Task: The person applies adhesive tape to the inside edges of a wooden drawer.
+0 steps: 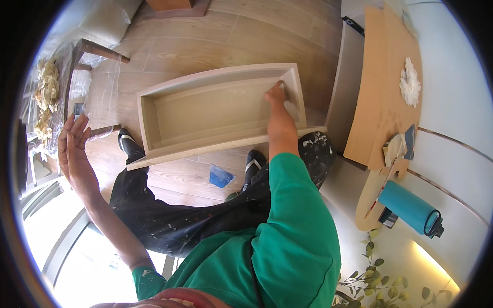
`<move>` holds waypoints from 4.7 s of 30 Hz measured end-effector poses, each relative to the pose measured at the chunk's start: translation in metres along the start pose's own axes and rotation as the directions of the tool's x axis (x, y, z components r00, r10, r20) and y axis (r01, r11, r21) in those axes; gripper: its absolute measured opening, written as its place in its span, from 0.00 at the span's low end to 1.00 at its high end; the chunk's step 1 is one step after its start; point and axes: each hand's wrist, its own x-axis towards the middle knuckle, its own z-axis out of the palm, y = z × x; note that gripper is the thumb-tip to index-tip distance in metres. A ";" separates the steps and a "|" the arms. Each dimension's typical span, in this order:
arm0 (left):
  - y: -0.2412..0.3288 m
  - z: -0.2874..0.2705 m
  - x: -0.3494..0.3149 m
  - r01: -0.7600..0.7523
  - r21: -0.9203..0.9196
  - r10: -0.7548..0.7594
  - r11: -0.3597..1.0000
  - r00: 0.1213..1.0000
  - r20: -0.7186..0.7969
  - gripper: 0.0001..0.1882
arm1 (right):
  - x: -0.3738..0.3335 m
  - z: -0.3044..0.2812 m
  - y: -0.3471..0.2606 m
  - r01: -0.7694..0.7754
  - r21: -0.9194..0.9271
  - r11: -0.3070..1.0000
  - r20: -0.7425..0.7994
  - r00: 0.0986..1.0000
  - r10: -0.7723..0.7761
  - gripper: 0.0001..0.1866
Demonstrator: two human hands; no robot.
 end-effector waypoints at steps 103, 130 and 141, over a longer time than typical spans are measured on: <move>0.022 0.029 -0.018 -0.117 0.111 0.091 0.987 0.972 0.215 0.19 | 0.015 -0.020 0.004 0.310 0.194 0.931 0.066 0.942 -0.328 0.37; 0.026 0.030 -0.011 -0.255 0.229 0.182 0.939 0.937 0.298 0.18 | 0.017 -0.059 0.038 0.154 0.230 0.961 0.146 0.971 -0.190 0.37; 0.004 0.015 0.000 -0.279 0.118 0.280 0.953 0.960 0.014 0.15 | -0.307 -0.163 -0.103 0.063 0.893 0.445 0.349 0.527 -0.775 0.23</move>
